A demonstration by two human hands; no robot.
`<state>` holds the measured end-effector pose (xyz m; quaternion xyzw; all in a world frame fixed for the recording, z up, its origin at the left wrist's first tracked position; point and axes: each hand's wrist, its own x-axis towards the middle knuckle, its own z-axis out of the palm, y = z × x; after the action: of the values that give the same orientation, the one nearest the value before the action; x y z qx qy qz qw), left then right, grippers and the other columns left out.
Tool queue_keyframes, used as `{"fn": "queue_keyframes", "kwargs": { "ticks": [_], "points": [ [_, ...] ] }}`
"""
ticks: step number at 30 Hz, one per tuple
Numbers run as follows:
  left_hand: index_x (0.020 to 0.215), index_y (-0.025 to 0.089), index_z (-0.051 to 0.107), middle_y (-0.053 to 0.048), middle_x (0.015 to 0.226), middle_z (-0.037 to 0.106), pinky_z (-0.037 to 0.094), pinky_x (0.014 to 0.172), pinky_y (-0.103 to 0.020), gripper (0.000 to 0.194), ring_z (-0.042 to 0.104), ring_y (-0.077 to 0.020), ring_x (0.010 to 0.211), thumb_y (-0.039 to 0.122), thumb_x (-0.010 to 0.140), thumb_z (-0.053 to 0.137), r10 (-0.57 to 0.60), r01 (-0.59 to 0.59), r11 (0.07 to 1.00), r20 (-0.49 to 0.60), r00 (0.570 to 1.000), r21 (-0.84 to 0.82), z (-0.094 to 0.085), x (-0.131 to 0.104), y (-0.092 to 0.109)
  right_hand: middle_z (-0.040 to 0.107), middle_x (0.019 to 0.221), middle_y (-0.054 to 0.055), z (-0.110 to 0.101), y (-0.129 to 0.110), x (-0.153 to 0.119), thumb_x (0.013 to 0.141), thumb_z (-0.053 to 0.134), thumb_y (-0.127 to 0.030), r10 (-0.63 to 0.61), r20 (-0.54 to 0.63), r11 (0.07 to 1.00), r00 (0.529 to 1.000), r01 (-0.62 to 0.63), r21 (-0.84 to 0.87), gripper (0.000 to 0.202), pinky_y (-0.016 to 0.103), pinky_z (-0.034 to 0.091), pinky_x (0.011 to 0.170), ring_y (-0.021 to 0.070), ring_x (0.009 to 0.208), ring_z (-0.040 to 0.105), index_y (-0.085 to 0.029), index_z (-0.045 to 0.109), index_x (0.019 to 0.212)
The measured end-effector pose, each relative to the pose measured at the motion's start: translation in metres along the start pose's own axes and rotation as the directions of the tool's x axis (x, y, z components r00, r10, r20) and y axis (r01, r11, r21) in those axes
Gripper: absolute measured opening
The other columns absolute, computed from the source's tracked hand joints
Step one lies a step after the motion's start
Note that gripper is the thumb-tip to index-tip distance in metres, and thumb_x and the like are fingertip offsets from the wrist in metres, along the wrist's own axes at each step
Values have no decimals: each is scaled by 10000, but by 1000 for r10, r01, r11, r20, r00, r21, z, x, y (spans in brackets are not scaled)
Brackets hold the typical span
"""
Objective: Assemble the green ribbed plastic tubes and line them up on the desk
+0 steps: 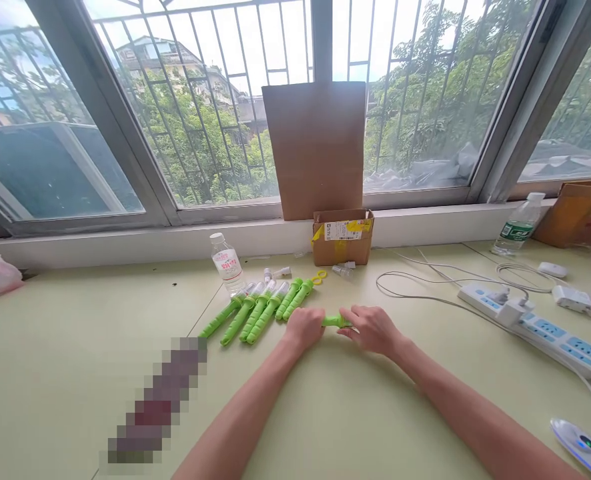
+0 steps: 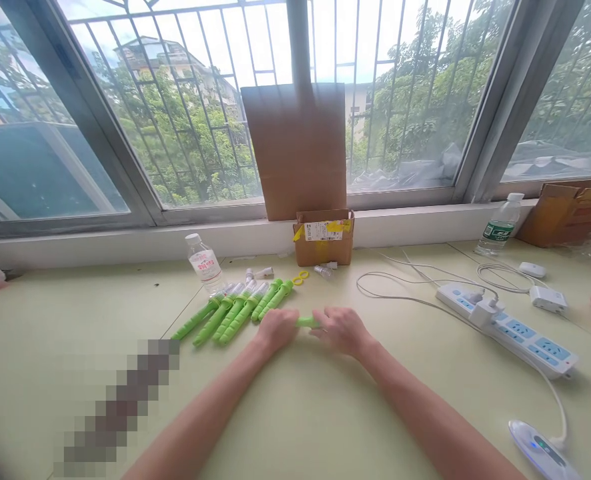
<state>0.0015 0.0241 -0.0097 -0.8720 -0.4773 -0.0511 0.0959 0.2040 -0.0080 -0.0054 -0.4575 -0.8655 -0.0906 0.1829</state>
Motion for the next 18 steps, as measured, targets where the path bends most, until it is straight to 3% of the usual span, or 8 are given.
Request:
{"fn": "queue_keyframes", "kwargs": {
  "ticks": [3, 5, 8, 11, 13, 15, 18],
  "points": [
    [807, 119, 626, -124, 728, 644, 423, 557, -315, 223, 622, -241, 669, 103, 782, 405, 17, -17, 1000, -8, 1000, 10, 0, 0, -1, 534, 589, -19, -3, -2, 1, 913, 383, -505, 89, 142, 964, 986, -121, 235, 367, 230, 231, 481, 116, 503, 419, -233, 596, 790],
    [829, 112, 625, -131, 753, 644, 428, 579, -312, 255, 624, -238, 707, 74, 787, 376, 33, -33, 999, -20, 999, 31, -1, 1, 0, 536, 591, -28, 0, -1, 0, 909, 397, -507, 108, 146, 942, 983, -148, 302, 341, 220, 256, 484, 116, 510, 432, -243, 605, 850],
    [837, 117, 622, -123, 767, 645, 429, 591, -304, 235, 622, -230, 722, 83, 775, 399, 23, -21, 999, -41, 999, 43, -3, 2, 2, 603, 721, 14, 10, 3, -1, 875, 509, -454, 111, -38, 978, 993, -102, 183, 291, 243, 302, 539, 140, 596, 498, -228, 604, 1031],
    [828, 152, 626, -96, 766, 656, 435, 595, -306, 170, 622, -226, 704, 211, 775, 475, -31, 30, 999, -34, 999, -31, -3, 0, 4, 628, 843, 73, 14, 4, -1, 907, 491, -363, -76, -223, 997, 972, 68, -44, 261, 278, 336, 645, 183, 744, 535, -222, 603, 1097],
    [813, 171, 633, -80, 748, 660, 438, 607, -306, 180, 625, -220, 694, 270, 779, 487, -55, 55, 996, 2, 998, -73, -2, -1, 5, 626, 858, 84, 13, 2, -1, 924, 463, -333, -188, -257, 978, 948, 156, -139, 256, 286, 334, 665, 185, 761, 529, -222, 600, 1110],
    [803, 167, 640, -83, 723, 657, 440, 606, -308, 197, 627, -219, 680, 265, 787, 470, -54, 57, 996, 36, 998, -69, -2, -2, 5, 614, 803, 77, 8, -2, -2, 920, 462, -366, -203, -210, 973, 956, 175, -148, 276, 272, 312, 607, 168, 690, 508, -197, 608, 1082],
    [814, 136, 639, -106, 724, 652, 441, 587, -315, 204, 627, -232, 672, 184, 776, 444, -16, 17, 1000, 39, 999, -23, 0, -2, 5, 579, 697, 35, -2, -7, 0, 894, 473, -436, -23, -56, 1000, 998, 22, -19, 303, 256, 244, 517, 134, 569, 445, -183, 628, 950]
  ]
}}
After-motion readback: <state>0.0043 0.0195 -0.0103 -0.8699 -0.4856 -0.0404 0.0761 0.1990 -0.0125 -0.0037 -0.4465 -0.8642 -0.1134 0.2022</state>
